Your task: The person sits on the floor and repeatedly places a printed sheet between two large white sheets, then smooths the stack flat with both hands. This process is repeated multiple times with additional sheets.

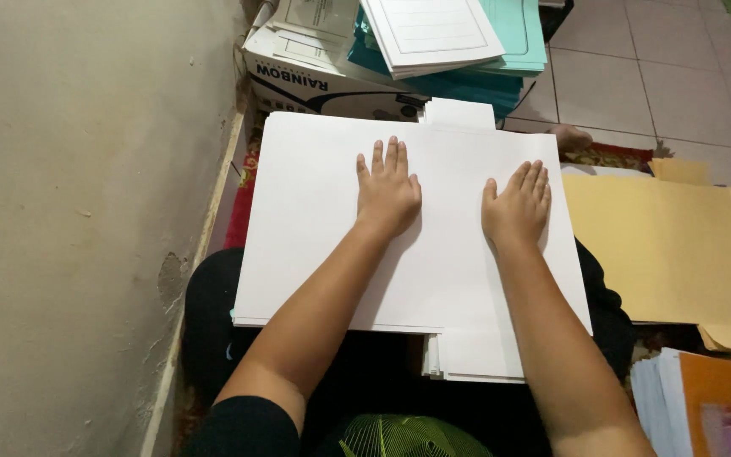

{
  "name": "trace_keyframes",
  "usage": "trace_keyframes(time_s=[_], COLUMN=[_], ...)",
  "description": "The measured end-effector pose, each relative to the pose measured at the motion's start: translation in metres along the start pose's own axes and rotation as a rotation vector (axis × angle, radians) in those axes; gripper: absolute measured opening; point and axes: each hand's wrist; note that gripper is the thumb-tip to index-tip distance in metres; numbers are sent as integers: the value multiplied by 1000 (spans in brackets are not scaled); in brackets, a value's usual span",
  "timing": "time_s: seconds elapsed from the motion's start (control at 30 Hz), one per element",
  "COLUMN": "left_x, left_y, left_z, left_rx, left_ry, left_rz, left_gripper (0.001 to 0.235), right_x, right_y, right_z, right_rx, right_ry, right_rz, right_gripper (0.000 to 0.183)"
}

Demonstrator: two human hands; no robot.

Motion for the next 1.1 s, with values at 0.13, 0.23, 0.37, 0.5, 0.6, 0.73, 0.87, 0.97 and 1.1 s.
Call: trace_keyframes(time_s=[0.13,0.23,0.37,0.5,0.6,0.73,0.87,0.97,1.1], left_x=[-9,-21,-23,-25,-29,-25,-23,-21,-29], left_y=[-38,-74,-120,-155,-164,-161,-159,-156,-161], left_z=[-14,-33,-66,-90,-92,-90,-89,-85,-86], left_rx=[-7,-8,-27,-41,-36,12,27,52,107], left_ry=[-54,-167,-184,-197,-202,-167,-157,-168,-239], left_rz=[45,167,461,475,434,320,308,285,302], left_gripper=[56,53,72,89,96,90,83,82,81], right_x=[12,16,5,13,32,41,39,37,33], right_y=[36,46,11,-38,-73,-121,-145,-151,-158], right_z=[-23,-33,-31,-60,-97,-133,-156,-163,-163], right_rx=[125,229,413,623,750,845,915,938,966], right_ry=[-10,-24,-109,-207,-266,-264,-235,-227,-235], right_rz=[-41,-110,68,210,246,266,286,307,327], right_gripper=[77,73,31,21,30,33,33,31,26])
Point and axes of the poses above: each hand's wrist, its own y-axis away from the middle knuckle, its own x-axis out of the back of the hand, z = x × y, and after that the axes turned 14 degrees about -z, right-handed
